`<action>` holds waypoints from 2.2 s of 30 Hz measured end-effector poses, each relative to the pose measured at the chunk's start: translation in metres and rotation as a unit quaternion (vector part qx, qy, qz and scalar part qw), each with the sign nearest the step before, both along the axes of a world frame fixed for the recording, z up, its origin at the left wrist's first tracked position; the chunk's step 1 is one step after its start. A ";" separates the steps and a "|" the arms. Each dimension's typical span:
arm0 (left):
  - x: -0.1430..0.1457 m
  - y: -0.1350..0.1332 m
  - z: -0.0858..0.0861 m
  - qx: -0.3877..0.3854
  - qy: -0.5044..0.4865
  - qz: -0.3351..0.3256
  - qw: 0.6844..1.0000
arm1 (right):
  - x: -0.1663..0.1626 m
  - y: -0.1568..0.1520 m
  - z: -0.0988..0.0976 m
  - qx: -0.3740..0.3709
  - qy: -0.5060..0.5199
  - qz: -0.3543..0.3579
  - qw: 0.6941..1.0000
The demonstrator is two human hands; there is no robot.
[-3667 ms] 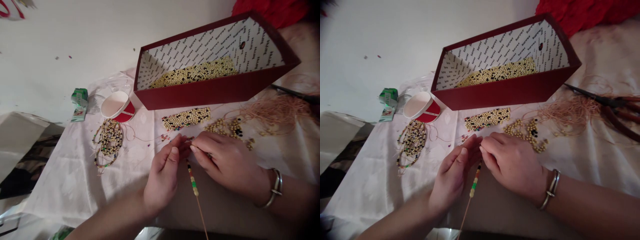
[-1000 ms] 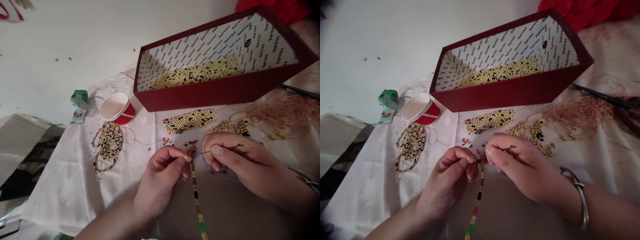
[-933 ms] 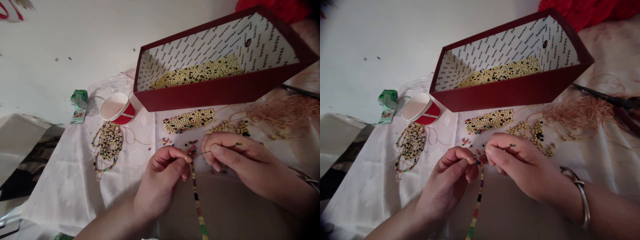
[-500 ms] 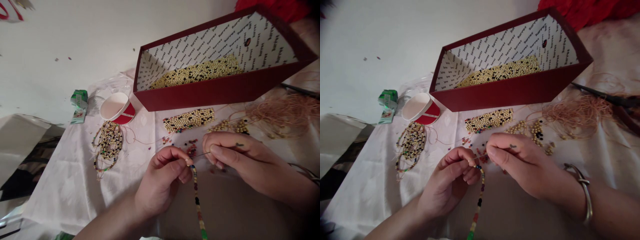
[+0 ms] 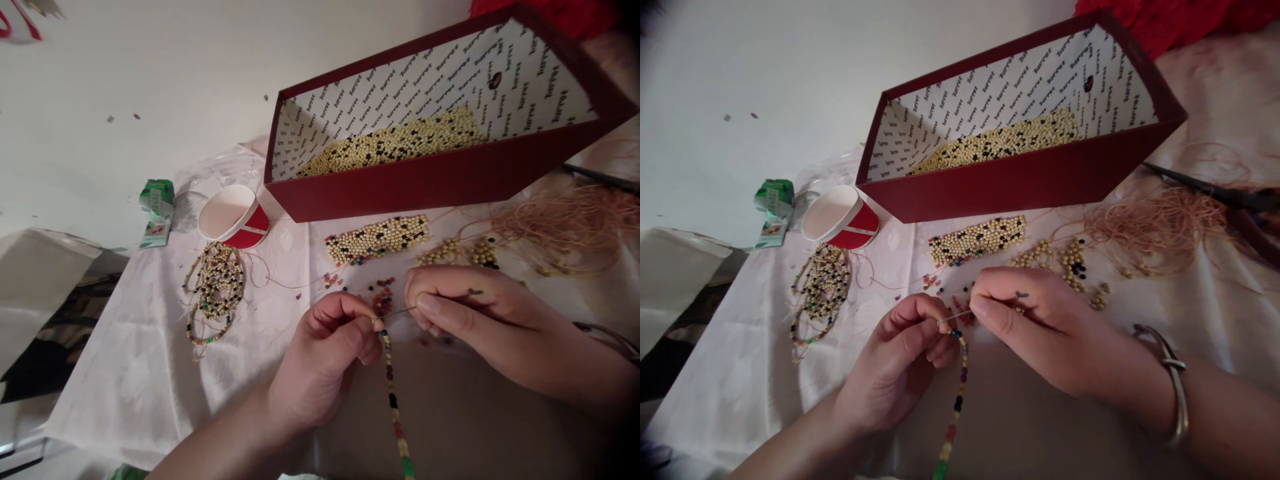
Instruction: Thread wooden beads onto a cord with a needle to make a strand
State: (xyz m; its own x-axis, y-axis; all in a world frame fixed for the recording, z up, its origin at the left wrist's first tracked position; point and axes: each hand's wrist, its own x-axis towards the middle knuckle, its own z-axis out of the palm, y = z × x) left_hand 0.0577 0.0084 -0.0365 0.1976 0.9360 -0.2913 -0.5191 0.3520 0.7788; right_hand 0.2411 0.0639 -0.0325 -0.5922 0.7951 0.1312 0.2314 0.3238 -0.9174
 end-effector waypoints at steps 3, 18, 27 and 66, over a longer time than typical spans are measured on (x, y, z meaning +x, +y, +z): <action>-0.001 0.000 0.000 0.007 0.000 -0.010 1.000 | 0.000 0.001 0.000 -0.036 0.005 0.003 0.999; -0.001 -0.001 -0.002 -0.012 0.000 -0.011 1.000 | 0.003 0.000 -0.003 -0.107 0.062 0.003 0.992; 0.002 -0.002 -0.002 -0.041 0.011 -0.033 0.999 | -0.004 -0.010 -0.001 -0.044 0.080 0.000 0.996; 0.001 0.001 -0.002 -0.070 0.083 -0.059 0.992 | -0.007 -0.004 0.006 0.069 -0.030 -0.022 0.997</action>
